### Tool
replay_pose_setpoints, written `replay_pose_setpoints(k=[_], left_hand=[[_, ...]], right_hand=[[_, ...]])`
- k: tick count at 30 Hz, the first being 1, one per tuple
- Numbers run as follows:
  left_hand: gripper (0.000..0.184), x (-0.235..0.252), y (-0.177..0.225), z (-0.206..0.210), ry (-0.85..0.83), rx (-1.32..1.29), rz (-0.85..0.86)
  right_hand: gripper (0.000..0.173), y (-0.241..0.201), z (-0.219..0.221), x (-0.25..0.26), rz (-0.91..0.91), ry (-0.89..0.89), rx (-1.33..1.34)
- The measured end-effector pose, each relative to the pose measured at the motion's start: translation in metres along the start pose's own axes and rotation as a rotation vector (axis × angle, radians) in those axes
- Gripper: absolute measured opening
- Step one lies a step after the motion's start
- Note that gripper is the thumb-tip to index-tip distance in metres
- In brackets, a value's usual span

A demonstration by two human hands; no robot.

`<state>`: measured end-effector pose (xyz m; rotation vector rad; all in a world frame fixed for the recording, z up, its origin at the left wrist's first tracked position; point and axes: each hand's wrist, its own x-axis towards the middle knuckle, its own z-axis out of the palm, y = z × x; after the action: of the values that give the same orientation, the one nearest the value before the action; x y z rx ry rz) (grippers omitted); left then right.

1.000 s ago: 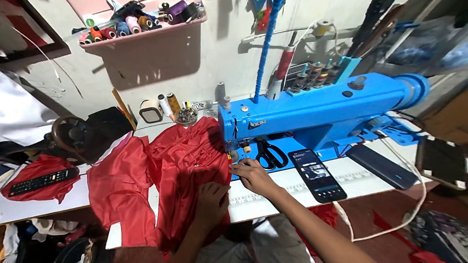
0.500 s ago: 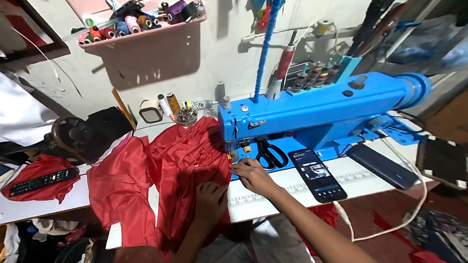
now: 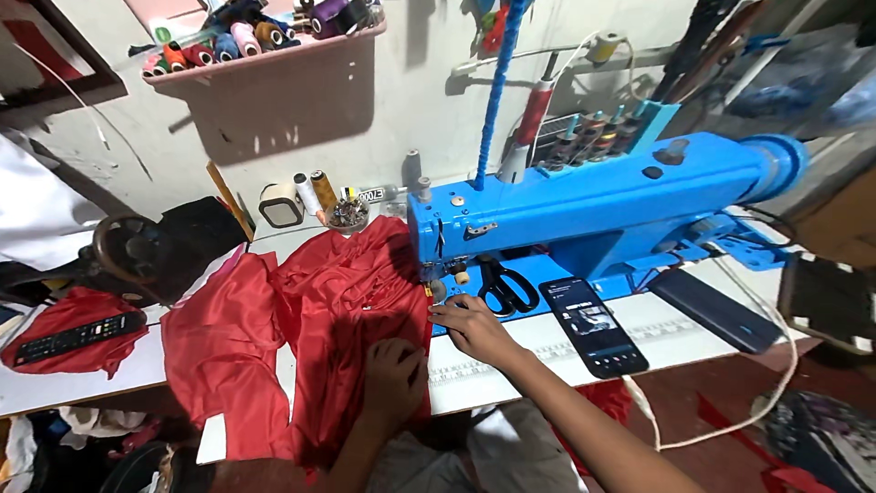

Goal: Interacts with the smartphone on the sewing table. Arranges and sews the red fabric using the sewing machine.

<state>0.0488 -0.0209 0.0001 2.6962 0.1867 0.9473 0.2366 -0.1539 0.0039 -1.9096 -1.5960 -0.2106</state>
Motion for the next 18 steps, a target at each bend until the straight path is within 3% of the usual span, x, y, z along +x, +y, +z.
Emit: replay_pose_setpoints(k=[7,13,18], left_hand=[[0.026,0.001,-0.003,-0.001,-0.014,-0.024,0.017],[0.033,0.013,-0.024,-0.023,-0.307,-0.094,0.131],[0.035,0.005,-0.025,-0.021,-0.34,-0.173,0.155]], right_hand=[[0.04,0.0,0.0,0.001,0.007,0.018,0.003],[0.039,0.0,-0.001,0.001,0.017,-0.002,0.005],[0.04,0.0,0.0,0.0,0.004,0.0,-0.02]])
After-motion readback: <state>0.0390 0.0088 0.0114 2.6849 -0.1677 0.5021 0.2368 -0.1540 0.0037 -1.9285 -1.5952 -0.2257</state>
